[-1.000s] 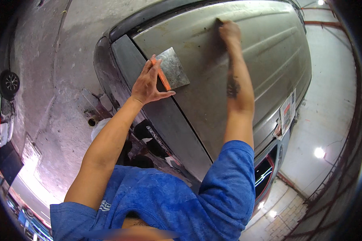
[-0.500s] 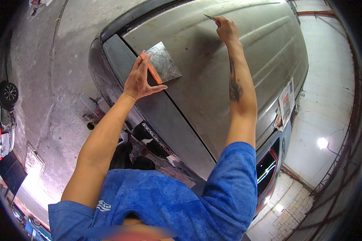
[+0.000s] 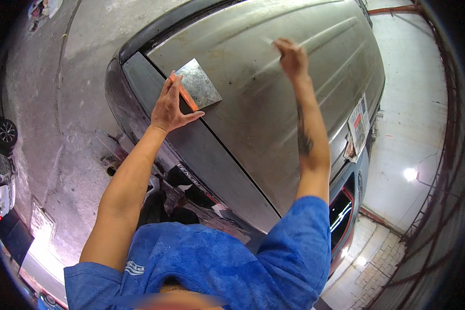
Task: The person uses two scrapers to remove paint from the rear trunk lid of a car. They repeatedly scrape the surface, wipe away debris with a cloth, and occasionally adjust their position to reach different areas of the trunk.
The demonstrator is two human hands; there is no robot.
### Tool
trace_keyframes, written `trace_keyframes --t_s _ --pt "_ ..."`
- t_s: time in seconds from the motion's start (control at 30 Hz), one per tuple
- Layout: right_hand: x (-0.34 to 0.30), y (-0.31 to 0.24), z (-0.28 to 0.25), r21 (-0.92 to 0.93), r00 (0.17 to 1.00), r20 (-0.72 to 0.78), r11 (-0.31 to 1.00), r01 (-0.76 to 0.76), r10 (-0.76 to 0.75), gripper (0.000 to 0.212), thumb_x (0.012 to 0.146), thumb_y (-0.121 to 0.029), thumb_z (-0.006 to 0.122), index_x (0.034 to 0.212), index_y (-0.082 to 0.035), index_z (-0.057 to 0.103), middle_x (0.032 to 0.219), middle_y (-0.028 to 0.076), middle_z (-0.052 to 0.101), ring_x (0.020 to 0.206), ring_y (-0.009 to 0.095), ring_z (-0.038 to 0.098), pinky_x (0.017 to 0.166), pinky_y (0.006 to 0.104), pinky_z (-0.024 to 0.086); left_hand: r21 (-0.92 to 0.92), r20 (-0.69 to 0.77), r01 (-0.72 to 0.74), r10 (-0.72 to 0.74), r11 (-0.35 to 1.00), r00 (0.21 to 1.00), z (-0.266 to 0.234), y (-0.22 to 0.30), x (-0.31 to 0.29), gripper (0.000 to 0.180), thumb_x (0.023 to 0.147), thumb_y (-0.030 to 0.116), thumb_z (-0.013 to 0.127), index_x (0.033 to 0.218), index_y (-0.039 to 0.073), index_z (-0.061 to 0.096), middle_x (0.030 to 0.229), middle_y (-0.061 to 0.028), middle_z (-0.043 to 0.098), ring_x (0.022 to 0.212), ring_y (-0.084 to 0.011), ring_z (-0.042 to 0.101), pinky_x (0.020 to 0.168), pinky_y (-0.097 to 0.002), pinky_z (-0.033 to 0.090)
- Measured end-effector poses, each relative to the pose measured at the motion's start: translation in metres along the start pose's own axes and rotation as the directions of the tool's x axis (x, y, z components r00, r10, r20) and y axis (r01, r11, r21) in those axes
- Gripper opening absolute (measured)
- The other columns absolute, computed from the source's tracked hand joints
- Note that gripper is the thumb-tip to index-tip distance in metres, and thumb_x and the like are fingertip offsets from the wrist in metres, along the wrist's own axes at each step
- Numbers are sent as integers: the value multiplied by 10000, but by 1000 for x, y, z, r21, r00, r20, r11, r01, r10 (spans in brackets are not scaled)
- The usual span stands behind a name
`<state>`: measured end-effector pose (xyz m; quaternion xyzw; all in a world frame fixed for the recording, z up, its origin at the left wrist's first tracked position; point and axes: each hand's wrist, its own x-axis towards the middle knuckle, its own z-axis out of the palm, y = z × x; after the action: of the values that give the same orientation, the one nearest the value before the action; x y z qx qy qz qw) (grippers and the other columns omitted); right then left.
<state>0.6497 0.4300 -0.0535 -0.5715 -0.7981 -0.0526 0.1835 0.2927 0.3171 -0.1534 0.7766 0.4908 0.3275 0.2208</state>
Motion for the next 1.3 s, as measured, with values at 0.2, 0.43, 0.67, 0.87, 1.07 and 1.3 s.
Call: trace_keyframes --t_s 0.2,0.43,0.67,0.87,1.07,1.3 --pt "27 32 33 -199 807 197 829 -522 556 366 763 -100 532 1065 -211 706 1047 67 681 962 245 654 822 362 516 30 -7 -8 9 1000 1000 1 0 1 1128 599 642 754 1383 -6 264 1401 -298 315 1306 -425 329 1107 -419 306" --pt "-61 -64 22 -49 975 193 994 -100 108 149 864 -126 566 893 -149 711 941 102 669 837 309 656 736 406 522 -1 -1 -30 30 1000 1000 -1 4 2 1127 615 579 789 1399 -17 242 1411 -290 316 1315 -429 330 1073 -432 347" --pt "19 111 1 -267 870 -134 828 -493 475 260 871 -103 491 1017 -142 703 1051 118 669 964 306 643 814 408 520 3 20 -15 15 1000 1000 1 4 0 1149 611 595 778 1396 -35 223 1381 -326 325 1295 -455 332 1082 -436 329" --pt "63 108 39 -304 683 162 695 -652 712 253 790 -127 560 998 -139 702 1039 134 666 970 317 633 836 439 503 -5 54 -24 24 1000 998 -1 4 3 1132 604 566 803 1397 -21 248 1398 -321 322 1305 -460 332 1072 -457 335" --pt "-42 -62 44 -103 909 226 937 -334 349 80 761 -117 607 780 -118 685 892 99 682 839 302 652 720 420 517 4 56 -26 26 1000 998 1 4 3 1149 581 553 820 1385 -43 256 1379 -326 327 1293 -462 335 1066 -453 342" --pt "-113 -102 6 61 992 99 994 -88 82 98 801 -126 628 858 -76 690 922 97 680 818 291 638 721 393 490 5 34 -44 44 999 998 -2 7 5 1088 605 533 813 1367 -38 286 1364 -324 344 1282 -463 341 1053 -458 347"
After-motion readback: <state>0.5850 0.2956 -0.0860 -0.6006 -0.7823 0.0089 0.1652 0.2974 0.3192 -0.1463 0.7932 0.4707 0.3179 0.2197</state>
